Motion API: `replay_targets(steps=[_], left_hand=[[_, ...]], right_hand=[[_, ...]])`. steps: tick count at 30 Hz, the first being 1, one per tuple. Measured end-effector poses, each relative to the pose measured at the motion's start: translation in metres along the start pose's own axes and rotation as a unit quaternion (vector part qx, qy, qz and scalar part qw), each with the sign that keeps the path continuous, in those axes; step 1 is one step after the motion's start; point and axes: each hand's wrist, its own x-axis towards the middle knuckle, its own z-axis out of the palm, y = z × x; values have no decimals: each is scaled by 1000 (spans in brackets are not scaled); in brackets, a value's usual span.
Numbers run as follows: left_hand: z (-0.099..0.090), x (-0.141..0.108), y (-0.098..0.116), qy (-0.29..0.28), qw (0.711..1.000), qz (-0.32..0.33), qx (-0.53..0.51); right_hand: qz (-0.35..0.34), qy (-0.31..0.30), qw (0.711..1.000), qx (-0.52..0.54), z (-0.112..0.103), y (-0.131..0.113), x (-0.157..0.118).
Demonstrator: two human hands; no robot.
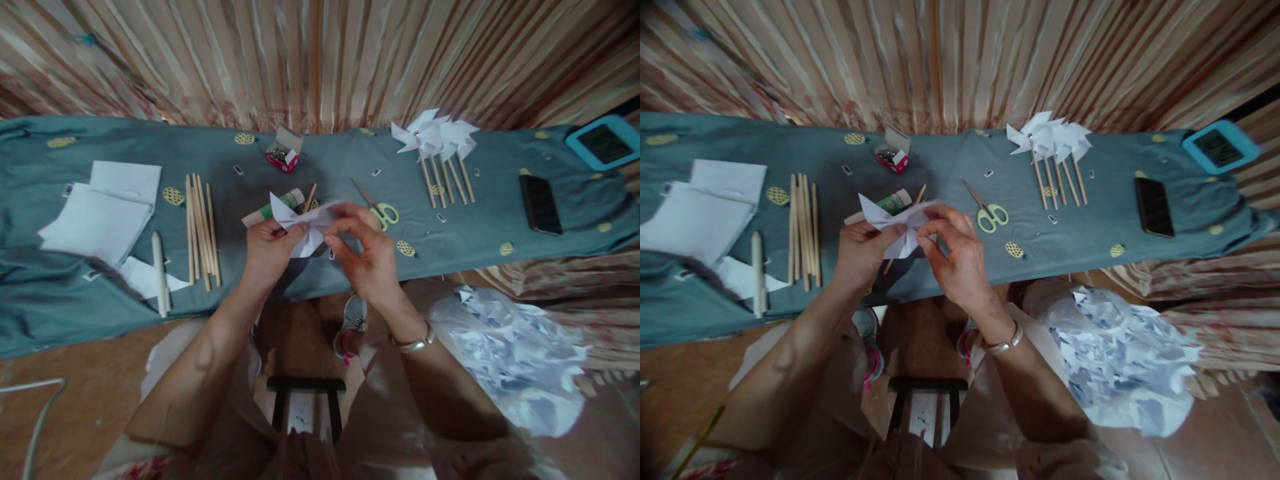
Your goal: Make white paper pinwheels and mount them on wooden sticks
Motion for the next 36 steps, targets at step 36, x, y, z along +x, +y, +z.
replay_targets(steps=[36], left_hand=[[6,-12,12,-43,998,-7,-37]], right_hand=[[85,-15,970,229,14,21,7]])
